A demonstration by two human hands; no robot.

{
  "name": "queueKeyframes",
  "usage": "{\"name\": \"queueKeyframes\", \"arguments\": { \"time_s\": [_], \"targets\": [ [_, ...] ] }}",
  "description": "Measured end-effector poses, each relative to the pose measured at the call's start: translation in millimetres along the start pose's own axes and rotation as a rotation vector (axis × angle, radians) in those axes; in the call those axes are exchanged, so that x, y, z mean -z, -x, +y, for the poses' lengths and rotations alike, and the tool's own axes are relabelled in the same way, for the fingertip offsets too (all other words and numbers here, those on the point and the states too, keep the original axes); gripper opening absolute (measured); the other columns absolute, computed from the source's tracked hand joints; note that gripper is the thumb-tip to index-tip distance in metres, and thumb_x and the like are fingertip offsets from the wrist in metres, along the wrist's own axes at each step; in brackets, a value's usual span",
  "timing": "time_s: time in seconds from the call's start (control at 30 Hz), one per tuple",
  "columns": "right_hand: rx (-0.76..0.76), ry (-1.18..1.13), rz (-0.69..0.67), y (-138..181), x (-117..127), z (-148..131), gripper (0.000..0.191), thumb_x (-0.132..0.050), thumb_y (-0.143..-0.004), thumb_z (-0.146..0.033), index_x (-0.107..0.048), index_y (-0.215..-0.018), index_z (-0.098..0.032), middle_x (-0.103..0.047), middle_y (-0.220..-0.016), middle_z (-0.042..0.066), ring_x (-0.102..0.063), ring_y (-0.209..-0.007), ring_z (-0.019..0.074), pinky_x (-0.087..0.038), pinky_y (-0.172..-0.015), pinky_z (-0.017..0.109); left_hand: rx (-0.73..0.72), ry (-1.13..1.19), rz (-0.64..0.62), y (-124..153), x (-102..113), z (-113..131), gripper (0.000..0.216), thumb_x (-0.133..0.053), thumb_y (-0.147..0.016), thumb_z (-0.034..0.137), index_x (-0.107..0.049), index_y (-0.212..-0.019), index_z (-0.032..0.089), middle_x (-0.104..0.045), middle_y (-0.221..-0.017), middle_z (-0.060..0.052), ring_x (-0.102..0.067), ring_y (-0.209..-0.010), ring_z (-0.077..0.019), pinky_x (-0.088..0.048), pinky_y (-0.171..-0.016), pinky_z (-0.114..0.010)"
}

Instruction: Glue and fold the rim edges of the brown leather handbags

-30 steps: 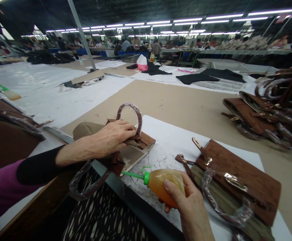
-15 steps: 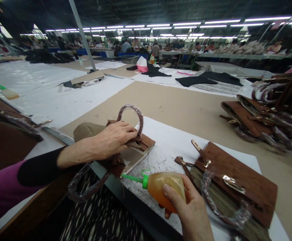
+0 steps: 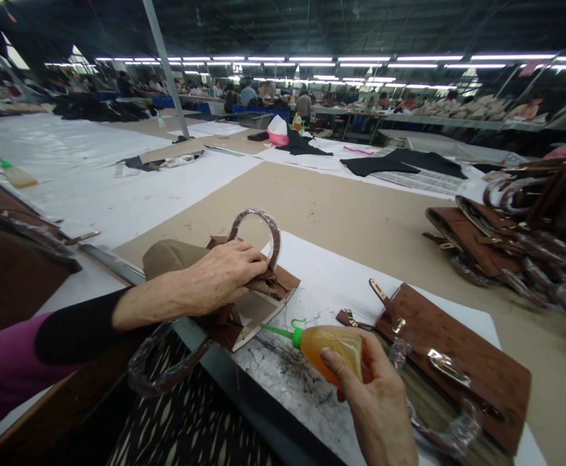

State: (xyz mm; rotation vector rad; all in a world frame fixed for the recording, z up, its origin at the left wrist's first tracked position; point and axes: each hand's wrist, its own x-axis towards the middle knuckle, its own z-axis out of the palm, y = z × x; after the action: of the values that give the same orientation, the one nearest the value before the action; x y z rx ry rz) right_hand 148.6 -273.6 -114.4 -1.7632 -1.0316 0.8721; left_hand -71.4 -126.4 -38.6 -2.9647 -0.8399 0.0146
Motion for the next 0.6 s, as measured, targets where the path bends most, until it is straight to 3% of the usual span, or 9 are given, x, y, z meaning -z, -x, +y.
{"name": "queueKeyframes", "arguments": {
  "time_s": [0.17, 0.6],
  "targets": [
    [0.046, 0.021, 0.025, -14, -1, 12, 0.050, -0.068, -0.075, -0.061, -0.059, -0.106, -0.022, -0.064, -0.080, 0.000, -0.053, -0.061, 0.0196, -0.043, -0.055, 0.030, -0.047, -0.016, 0.055, 0, -5, -3, 0.011, -0.058, -0.083, 0.020, -0.058, -0.092, 0.015, -0.062, -0.097, -0.008, -0.053, -0.087, -0.0218, -0.039, -0.076, -0.035],
    [0.116, 0.095, 0.141, -43, -9, 28, 0.049, -0.069, -0.072, -0.062, -0.061, -0.097, -0.020, -0.062, -0.073, 0.001, -0.056, -0.060, 0.0227, -0.045, -0.055, 0.033, -0.015, 0.006, 0.059, -2, -1, -2, 0.007, -0.054, -0.086, 0.018, -0.060, -0.088, 0.015, -0.063, -0.091, -0.007, -0.055, -0.083, -0.0210, -0.039, -0.074, -0.034]
  ]
}}
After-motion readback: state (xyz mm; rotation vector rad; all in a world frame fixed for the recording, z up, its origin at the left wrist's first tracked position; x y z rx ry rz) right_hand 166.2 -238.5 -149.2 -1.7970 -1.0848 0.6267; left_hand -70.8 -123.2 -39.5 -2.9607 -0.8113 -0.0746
